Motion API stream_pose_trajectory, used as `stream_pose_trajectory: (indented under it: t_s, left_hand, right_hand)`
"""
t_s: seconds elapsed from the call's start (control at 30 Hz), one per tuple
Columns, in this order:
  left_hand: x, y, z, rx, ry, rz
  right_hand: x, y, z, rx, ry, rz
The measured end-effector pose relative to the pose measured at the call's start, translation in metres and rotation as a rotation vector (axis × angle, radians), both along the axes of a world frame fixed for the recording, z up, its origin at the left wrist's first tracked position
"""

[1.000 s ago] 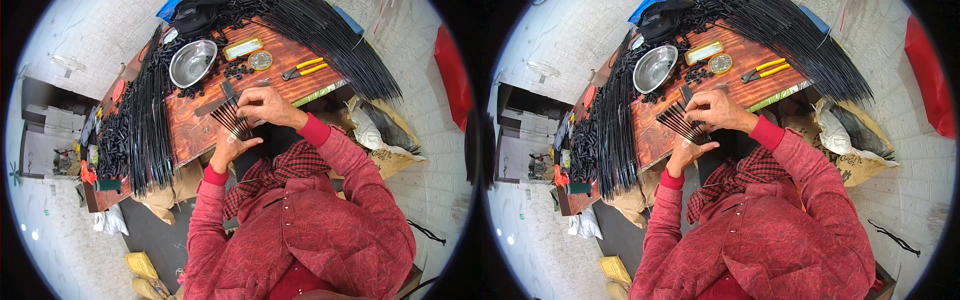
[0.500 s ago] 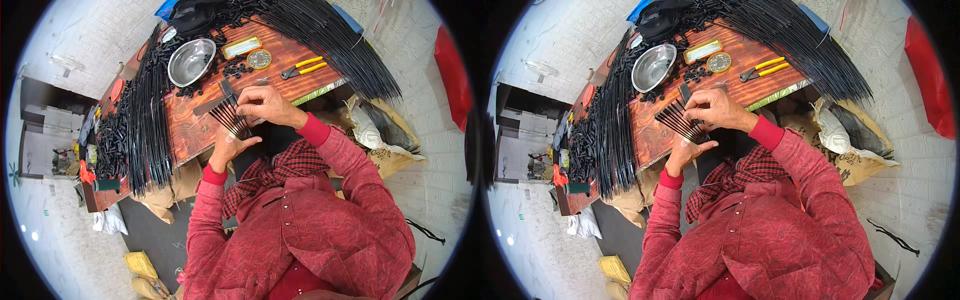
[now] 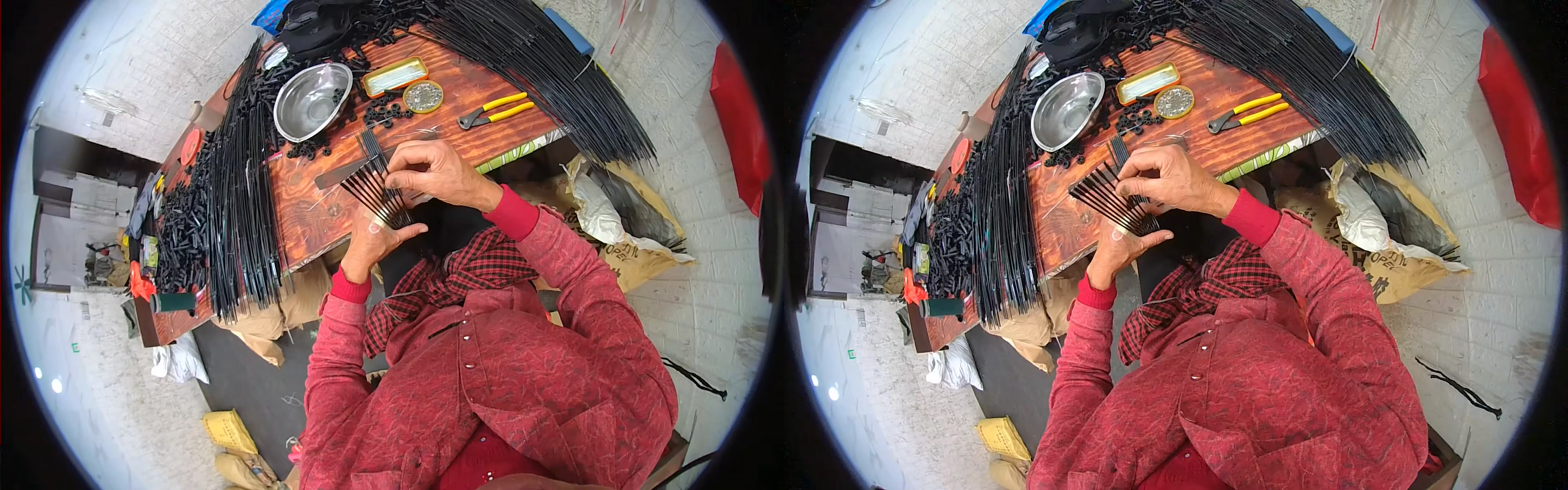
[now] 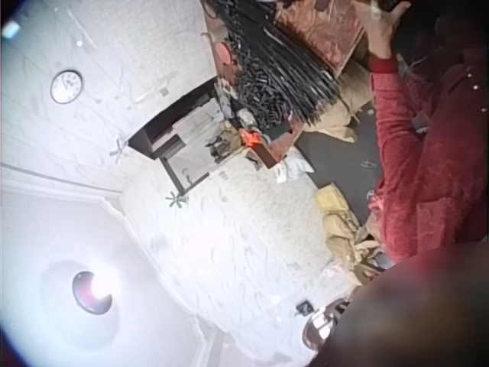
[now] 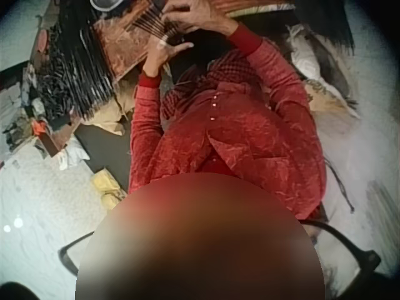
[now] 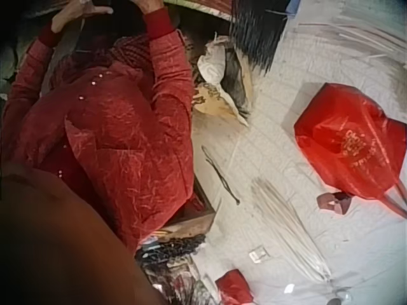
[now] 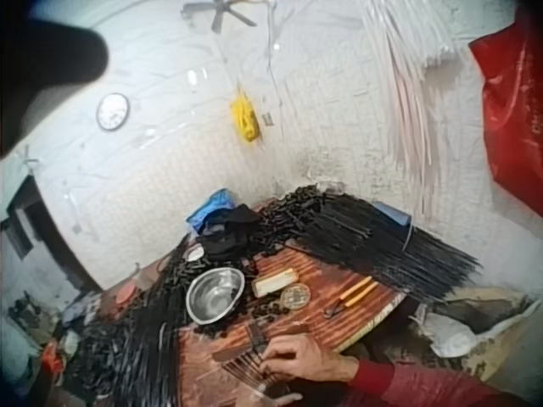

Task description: Sorting and inserting bundles of black rods into a comb-like industrial fixture.

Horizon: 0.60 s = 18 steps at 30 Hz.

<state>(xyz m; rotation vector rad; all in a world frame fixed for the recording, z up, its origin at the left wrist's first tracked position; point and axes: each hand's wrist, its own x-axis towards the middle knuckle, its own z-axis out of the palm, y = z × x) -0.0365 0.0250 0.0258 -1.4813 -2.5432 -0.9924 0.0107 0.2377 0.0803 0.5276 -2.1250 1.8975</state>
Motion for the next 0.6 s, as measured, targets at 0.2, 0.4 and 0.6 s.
stream_pose_trajectory:
  t_s: [0.2,0.4,0.6]
  left_hand:
    - [-0.0013,-0.0023,-0.0045,0.026,-0.028,-0.003]
    - [0.0023,0.0030,0.0030,0.008,0.006,-0.007]
    - [-0.0002,-0.0014,-0.0023,-0.006,-0.005,-0.002]
  right_hand:
    - [-0.0009,-0.0014,0.0012,0.046,0.044,-0.027]
    - [0.0006,0.0002,-0.0018,0.061,0.088,-0.077]
    - [0.0008,-0.0021,-0.0013,0.070,0.113,-0.096]
